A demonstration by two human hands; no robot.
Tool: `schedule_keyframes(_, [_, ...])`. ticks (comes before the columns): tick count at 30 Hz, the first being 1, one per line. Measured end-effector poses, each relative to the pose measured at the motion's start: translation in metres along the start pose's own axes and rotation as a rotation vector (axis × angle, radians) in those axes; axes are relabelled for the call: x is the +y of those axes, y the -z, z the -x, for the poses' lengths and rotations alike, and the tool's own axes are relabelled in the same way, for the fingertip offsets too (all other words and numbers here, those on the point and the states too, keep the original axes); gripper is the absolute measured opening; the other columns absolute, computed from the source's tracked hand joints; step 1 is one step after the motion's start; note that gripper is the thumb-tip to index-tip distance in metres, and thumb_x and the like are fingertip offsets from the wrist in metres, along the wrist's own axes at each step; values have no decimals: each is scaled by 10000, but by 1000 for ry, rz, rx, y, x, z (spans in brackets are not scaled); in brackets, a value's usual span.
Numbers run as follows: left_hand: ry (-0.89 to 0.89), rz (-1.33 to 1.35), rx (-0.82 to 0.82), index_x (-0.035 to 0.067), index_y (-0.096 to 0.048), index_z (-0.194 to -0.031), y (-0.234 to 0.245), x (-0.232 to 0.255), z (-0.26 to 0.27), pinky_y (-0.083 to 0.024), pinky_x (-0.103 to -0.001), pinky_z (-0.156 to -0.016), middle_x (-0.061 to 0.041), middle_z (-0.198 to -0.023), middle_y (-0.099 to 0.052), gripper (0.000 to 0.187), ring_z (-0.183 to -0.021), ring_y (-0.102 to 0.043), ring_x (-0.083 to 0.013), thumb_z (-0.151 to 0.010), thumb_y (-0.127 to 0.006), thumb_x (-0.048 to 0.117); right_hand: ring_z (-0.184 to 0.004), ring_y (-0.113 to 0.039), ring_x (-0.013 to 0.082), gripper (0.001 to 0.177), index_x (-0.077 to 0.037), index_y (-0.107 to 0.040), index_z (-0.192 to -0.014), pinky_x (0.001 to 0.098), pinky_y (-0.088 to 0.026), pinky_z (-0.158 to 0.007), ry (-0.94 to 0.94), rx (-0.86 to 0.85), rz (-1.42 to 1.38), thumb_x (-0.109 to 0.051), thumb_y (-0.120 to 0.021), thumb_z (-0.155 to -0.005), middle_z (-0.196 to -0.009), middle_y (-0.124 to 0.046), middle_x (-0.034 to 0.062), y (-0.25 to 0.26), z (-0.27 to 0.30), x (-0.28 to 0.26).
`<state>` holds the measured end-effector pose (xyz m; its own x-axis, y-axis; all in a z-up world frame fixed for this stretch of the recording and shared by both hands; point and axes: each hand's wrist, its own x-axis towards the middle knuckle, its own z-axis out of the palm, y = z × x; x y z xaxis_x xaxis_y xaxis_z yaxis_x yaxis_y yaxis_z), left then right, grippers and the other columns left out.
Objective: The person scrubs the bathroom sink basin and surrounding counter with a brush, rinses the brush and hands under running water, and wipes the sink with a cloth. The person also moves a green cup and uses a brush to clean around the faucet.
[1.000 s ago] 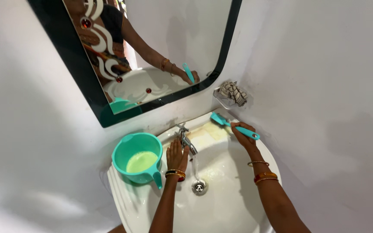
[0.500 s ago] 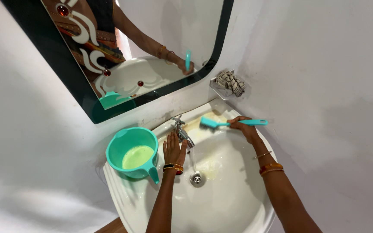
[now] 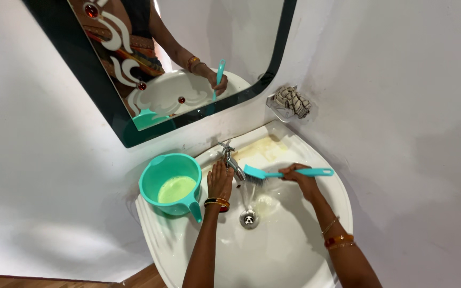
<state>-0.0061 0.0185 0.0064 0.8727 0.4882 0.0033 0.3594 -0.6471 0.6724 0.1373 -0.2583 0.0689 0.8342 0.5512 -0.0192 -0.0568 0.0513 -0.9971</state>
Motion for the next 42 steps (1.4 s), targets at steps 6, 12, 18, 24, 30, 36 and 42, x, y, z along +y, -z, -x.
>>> schedule_keyframes(6, [-11, 30, 20, 80, -160, -1628, -5, -3, 3, 6, -433, -1268, -92, -1716, -139, 806, -1587, -73, -241, -1020, -144, 608, -855, -761, 243, 80, -6, -675, -840, 367, -636, -868, -85, 108, 27, -72, -672, -884, -1008, -776, 189, -17, 38, -21])
schedule_keyframes(12, [-5, 23, 8, 75, -149, -1629, -2, 0, 1, 20, -433, -1269, -95, -1715, -131, 823, -1591, -57, -232, -1014, -147, 621, -757, -745, 215, 118, 21, -686, -886, 336, -634, -761, -176, 170, 2, -95, -671, -897, -920, -774, 172, -24, 54, -39])
schedule_keyframes(18, [-1, 5, -2, 68, -141, -1626, -2, -1, 2, 21, -426, -1267, -94, -1720, -114, 826, -1591, -43, -234, -1015, -143, 625, -693, -729, 186, 252, 32, -712, -983, 282, -640, -673, -303, 140, 67, -212, -695, -923, -861, -761, 158, -34, 57, -36])
schedule_keyframes(24, [-2, 26, -17, 60, -146, -1625, 0, 0, 5, 23, -425, -1267, -103, -1718, -117, 825, -1591, -42, -246, -1020, -138, 621, -643, -712, 138, 343, 24, -721, -1033, 247, -626, -634, -308, 85, 77, -279, -768, -880, -809, -745, 127, -61, 5, -14])
schedule_keyframes(30, [-4, 39, -8, 58, -150, -1623, 4, 3, 5, 25, -424, -1267, -104, -1716, -132, 836, -1592, -45, -245, -1014, -141, 630, -578, -685, 120, 373, 54, -702, -929, 232, -600, -560, -253, 125, 184, -293, -824, -868, -736, -720, 103, -88, -32, -13])
schedule_keyframes(36, [-11, 79, -10, 55, -142, -1626, 6, 1, 9, 41, -418, -1262, -114, -1716, -123, 875, -1591, -34, -244, -997, -135, 663, -486, -622, 104, 336, 22, -722, -791, 238, -537, -486, -148, 214, 318, -284, -852, -835, -618, -695, 85, -107, -39, -29])
schedule_keyframes(42, [-7, 78, -19, 48, -143, -1623, 7, 3, 9, 48, -414, -1263, -111, -1720, -110, 885, -1595, -15, -239, -996, -140, 673, -470, -613, 100, 340, 21, -723, -778, 243, -527, -464, -104, 267, 353, -287, -862, -817, -605, -685, 85, -115, -40, -42])
